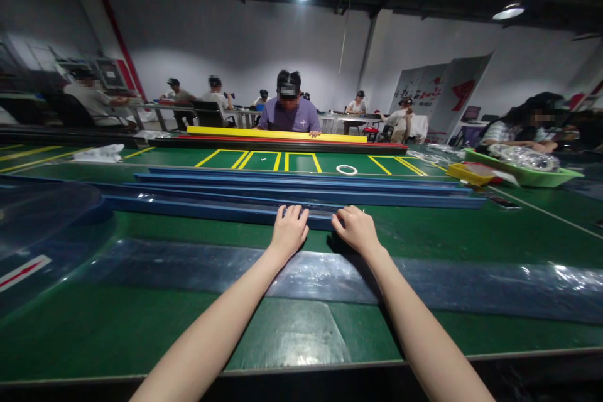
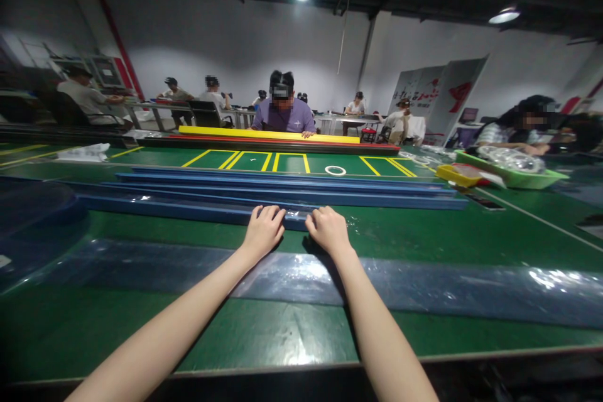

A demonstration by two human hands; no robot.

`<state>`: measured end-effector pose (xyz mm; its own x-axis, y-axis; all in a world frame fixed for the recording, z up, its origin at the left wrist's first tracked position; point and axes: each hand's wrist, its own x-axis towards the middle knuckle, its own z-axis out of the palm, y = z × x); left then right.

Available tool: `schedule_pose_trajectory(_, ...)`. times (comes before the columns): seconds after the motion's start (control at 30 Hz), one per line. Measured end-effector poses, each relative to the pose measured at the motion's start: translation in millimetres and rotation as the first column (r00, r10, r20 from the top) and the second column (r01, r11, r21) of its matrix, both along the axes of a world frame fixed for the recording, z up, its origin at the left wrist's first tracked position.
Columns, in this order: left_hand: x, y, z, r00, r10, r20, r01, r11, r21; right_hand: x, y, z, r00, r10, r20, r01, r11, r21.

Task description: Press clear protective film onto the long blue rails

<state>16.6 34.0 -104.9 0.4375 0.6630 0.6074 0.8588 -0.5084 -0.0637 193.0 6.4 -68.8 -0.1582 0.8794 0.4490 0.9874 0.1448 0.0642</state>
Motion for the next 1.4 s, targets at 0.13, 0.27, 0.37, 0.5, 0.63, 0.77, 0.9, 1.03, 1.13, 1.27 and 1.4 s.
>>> schedule_pose_trajectory(0.13,-1,0,0.1,0.999,-0.052,-0.016,0.052,0.998,-0.023,-12,-1,-4.0,0.986,0.163,0.036,-0.163,0.987,-0.01)
schedule_pose_trajectory(0.27,-1,-1,1.3,0.998,-0.045,-0.041,0.043,0.998,-0.048,-11,-2,-0.5,0.977,0.202,0.067,-0.199,0.979,-0.045)
schedule_pose_trajectory(0.37,-1,-2,1.6,0.998,-0.032,-0.049,0.03,0.999,-0.045,1,-2,4.8,0.997,0.038,0.06,-0.036,0.999,-0.029)
schedule_pose_trajectory(0.5,-1,0,-0.1,0.999,-0.022,-0.045,0.021,0.999,-0.031,10,-2,6.7,0.998,-0.05,0.042,0.052,0.998,-0.047)
schedule_pose_trajectory(0.63,-1,3,-2.9,1.0,-0.028,0.007,0.028,0.999,-0.018,0,-2,0.7,0.993,0.102,0.061,-0.099,0.994,-0.048)
schedule_pose_trajectory(0.77,-1,3,-3.5,0.998,-0.069,0.014,0.069,0.997,-0.024,-13,-3,-3.2,0.964,0.261,0.054,-0.258,0.964,-0.055)
schedule_pose_trajectory(0.9,-1,1,-2.3,0.999,-0.045,0.02,0.046,0.999,-0.029,-5,-4,2.8,0.978,0.202,0.06,-0.198,0.978,-0.064)
schedule_pose_trajectory(1.03,-1,1,-1.9,0.999,-0.001,0.041,0.003,1.0,-0.03,9,-3,7.0,0.999,-0.009,0.043,0.011,0.999,-0.04)
schedule_pose_trajectory(1.13,-1,2,-2.2,0.999,-0.012,0.052,0.013,1.0,-0.027,6,-2,3.2,0.998,0.041,0.042,-0.039,0.998,-0.041)
schedule_pose_trajectory(1.27,-1,3,-2.6,0.995,-0.085,0.045,0.087,0.996,-0.033,-11,-3,-2.9,0.968,0.247,0.035,-0.246,0.969,-0.037)
schedule_pose_trajectory(1.4,-2,2,-2.5,0.996,-0.079,0.042,0.08,0.996,-0.042,-12,-3,-0.9,0.962,0.269,0.035,-0.267,0.962,-0.057)
